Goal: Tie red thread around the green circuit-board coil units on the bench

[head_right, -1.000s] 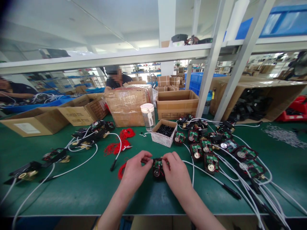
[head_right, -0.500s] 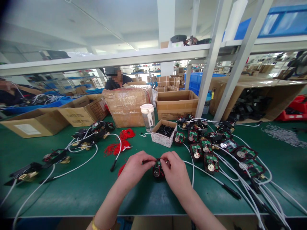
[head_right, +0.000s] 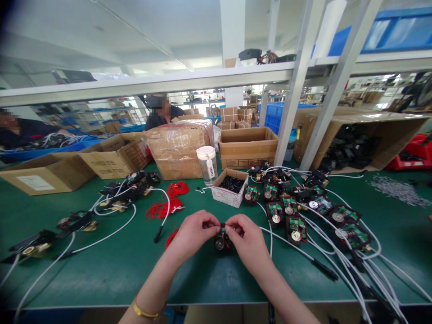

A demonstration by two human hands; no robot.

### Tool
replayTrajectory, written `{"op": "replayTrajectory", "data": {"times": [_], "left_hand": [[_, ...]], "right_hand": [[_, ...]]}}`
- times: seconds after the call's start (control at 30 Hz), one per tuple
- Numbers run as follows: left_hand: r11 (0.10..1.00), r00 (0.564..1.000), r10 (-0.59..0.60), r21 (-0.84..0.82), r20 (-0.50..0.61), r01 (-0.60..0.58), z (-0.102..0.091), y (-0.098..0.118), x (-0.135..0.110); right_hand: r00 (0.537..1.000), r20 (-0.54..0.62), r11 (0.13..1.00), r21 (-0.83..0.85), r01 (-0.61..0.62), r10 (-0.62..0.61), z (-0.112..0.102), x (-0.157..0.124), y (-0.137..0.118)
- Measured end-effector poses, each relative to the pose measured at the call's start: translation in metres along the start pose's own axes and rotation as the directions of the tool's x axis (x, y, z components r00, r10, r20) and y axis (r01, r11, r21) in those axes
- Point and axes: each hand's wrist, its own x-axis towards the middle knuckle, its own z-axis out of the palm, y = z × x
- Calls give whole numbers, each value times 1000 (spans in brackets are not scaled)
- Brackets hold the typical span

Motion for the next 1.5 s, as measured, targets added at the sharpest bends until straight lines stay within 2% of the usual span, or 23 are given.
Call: {"op": "replayTrajectory", "data": {"times": [0.13,0.33,0.63,0.93,1.5], "left_hand": [[1000,1000,-2,21,-5,2,1,2,2],[998,998,6,59,-65,-2,3,1,5],[988,994,90,129,-68,-81,3,1,0],[985,991,107,145,-74,-96,4,2,-1],[980,989,133,162,-71,-120,5,0,-1]], "right_hand": [[1000,-1,998,-50,22,-22,0,1,2],[993,-69,984,-158,81,-93,-2,0,10],[995,-64,985,-161,67,-78,-5,0,12],[997,-12,978,-191,78,-82,3,1,11],[996,-50,974,-218,58,-70,8,9,12]]}}
